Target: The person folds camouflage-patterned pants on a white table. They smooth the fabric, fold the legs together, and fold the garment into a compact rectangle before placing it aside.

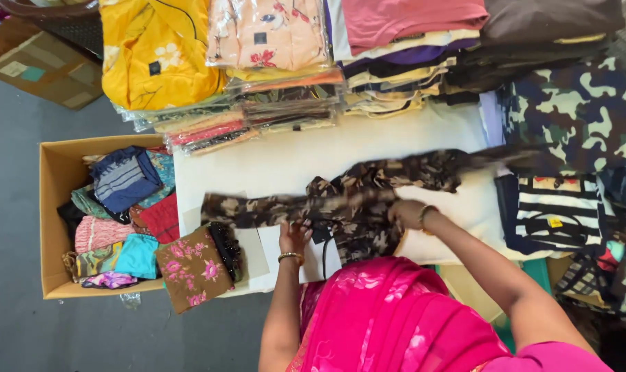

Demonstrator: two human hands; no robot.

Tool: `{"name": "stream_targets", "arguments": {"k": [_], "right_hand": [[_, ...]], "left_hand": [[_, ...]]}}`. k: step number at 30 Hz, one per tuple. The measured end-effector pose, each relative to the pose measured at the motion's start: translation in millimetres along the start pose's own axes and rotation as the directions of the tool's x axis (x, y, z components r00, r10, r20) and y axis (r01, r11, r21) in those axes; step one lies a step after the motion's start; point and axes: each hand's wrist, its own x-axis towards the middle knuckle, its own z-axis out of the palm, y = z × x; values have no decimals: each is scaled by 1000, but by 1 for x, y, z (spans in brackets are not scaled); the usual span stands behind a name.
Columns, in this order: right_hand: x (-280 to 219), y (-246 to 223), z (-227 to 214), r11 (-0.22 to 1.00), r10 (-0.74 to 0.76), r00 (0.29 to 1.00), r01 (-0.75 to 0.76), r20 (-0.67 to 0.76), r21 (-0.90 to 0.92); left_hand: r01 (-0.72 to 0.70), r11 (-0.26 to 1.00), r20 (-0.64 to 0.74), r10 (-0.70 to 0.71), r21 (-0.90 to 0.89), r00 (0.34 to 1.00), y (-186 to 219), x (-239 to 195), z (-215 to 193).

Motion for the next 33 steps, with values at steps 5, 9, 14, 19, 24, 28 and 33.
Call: {"name": "stream_targets", "arguments": {"k": [5,9,14,19,24,28,33], "right_hand": [[-43,47,1,945,322,508,-118,-799,306],[-38,68,3,776,630,344,-227,-697,589],[50,122,42,677,731,278,-189,-623,711],[35,16,-42,631,565,496,256,-660,732],[-24,-83,-99,413,111,760,551,-641,725],[-26,-78,-73,560,-60,651,650,-757,514],[-41,-87,-13,853,395,596,45,-699,520]], "left_hand": [[5,969,-234,55,247,971,21,-39,56],[24,910,-472,192,414,861,38,4,81],[-420,858,-307,501,294,809,70,31,115],[-588,320,251,682,742,687,14,70,147],[-805,169,740,323,568,590,23,-11,247],[-588,-286,635,108,757,765,27,-22,245],[-313,-253,375,253,915,892,17,26,197]]}}
